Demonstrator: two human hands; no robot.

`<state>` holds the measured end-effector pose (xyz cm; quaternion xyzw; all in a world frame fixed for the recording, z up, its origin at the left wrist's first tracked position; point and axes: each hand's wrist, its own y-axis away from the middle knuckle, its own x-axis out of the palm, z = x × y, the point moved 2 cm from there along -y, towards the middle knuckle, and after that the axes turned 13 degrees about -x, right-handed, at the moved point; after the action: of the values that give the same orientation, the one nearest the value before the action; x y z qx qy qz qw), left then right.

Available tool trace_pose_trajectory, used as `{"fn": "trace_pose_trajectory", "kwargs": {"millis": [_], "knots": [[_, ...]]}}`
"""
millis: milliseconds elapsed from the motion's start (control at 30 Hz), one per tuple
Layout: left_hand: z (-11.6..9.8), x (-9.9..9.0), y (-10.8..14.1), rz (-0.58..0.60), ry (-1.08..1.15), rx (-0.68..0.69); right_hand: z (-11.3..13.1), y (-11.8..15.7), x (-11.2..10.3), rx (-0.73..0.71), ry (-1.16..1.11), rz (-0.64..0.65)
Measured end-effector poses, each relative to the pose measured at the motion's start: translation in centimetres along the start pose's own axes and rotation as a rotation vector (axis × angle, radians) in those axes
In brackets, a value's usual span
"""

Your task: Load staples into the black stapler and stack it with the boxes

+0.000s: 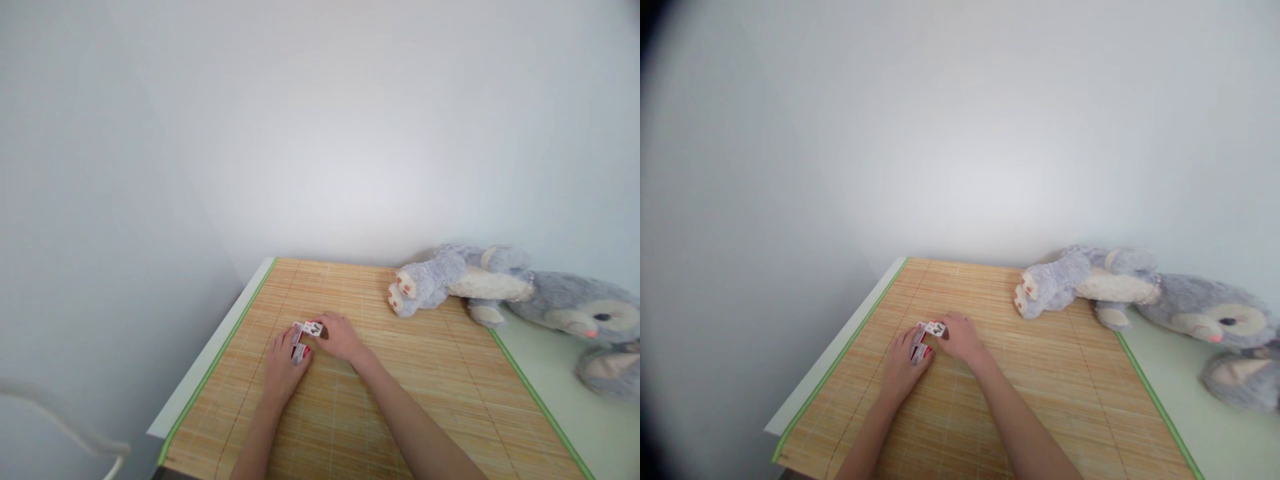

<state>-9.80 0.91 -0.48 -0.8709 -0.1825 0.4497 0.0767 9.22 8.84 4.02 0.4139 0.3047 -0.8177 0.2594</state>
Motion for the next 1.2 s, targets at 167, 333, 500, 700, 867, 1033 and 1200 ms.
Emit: {"fn": "trace_pose_trajectory", "kwargs": {"millis": [167,333,500,700,867,1033,1200], "knots": [[0.2,-0.1,-0.1,0.023,-0.006,0.001,-0.2,-0.8,0.3,-0.055,-0.016,0.051],[-0.2,-0.4,0.1,0.041,-0.019,0.012,0.1,-1.4,0.6,-0.092,-0.055,0.036],[-0.7,-0.6,0.2,0.014,-0.042,0.037,0.0,0.5,-0.6,-0.046,-0.063,-0.032],[-0.4,-0.4,-0.3,-0.046,-0.054,-0.021,-2.3,5.8,-2.8,0.171,-0.058,-0.096],[-0.2,-0.3,-0.4,-0.066,-0.029,-0.050,-2.3,6.9,-2.7,0.308,-0.120,-0.226],[-0.3,-0.4,-0.4,-0.052,-0.009,-0.035,-0.6,5.7,0.0,0.386,-0.198,-0.290],[-0.5,-0.5,-0.7,-0.033,-0.005,-0.030,1.2,3.6,2.6,0.366,-0.303,-0.330]]}}
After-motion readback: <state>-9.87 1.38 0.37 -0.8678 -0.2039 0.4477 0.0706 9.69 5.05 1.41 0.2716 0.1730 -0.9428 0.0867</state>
